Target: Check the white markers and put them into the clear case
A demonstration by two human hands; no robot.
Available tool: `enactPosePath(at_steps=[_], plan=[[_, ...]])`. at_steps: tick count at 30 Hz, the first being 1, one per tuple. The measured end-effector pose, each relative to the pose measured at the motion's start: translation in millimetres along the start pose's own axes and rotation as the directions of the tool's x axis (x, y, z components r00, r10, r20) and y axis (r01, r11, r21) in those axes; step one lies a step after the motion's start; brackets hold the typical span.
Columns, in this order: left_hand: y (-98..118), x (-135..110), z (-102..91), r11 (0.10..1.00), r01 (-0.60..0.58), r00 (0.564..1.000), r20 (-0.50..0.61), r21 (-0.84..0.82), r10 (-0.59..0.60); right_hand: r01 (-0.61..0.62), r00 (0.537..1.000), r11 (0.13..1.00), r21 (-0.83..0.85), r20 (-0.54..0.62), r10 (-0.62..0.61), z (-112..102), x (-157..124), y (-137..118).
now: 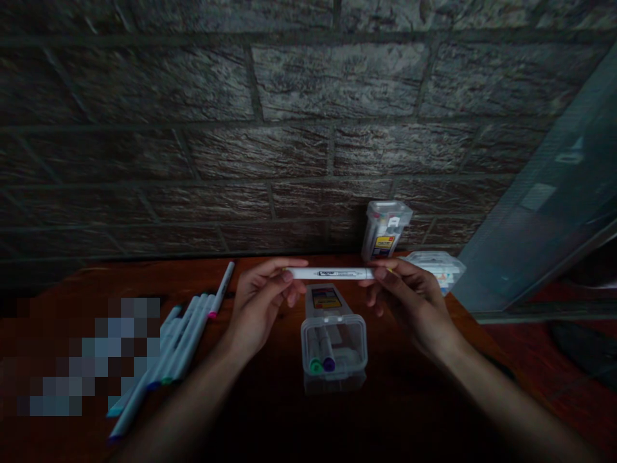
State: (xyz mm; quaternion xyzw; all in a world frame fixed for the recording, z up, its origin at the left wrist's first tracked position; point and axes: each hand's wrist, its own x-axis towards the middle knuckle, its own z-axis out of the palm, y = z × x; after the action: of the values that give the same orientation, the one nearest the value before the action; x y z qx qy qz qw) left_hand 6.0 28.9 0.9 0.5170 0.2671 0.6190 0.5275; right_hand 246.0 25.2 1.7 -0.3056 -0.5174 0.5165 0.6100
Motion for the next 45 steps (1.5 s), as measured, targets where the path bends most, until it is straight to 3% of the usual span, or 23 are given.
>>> enactPosePath(at_steps=[10,15,22,32,39,45], plan=[[-10,0,-6.2,0.980,-0.002,1.000,-0.021,0.197,0.006,-0.007,1.000,1.000,0.007,0.025,0.007,0,-3,-2],[-14,-1,-6.5,0.976,-0.027,0.999,-0.026,0.216,0.034,0.009,0.998,1.000,0.026,0.064,-0.010,-2,-2,0],[-13,-1,-3.9,0.973,-0.071,0.997,-0.009,0.220,0.075,0.029,0.998,0.999,-0.040,0.050,-0.027,-1,-3,1],[-7,0,6.0,0.921,-0.131,0.987,-0.036,0.368,0.155,0.028,1.000,0.990,-0.136,-0.010,-0.030,4,-2,2],[-10,1,3.2,0.953,-0.045,0.997,-0.043,0.300,0.061,0.002,1.000,0.993,-0.114,-0.021,-0.004,6,-2,-1],[-8,1,4.7,0.939,-0.047,0.997,-0.038,0.340,0.063,0.019,1.000,0.993,-0.116,-0.019,-0.021,5,-1,2]])
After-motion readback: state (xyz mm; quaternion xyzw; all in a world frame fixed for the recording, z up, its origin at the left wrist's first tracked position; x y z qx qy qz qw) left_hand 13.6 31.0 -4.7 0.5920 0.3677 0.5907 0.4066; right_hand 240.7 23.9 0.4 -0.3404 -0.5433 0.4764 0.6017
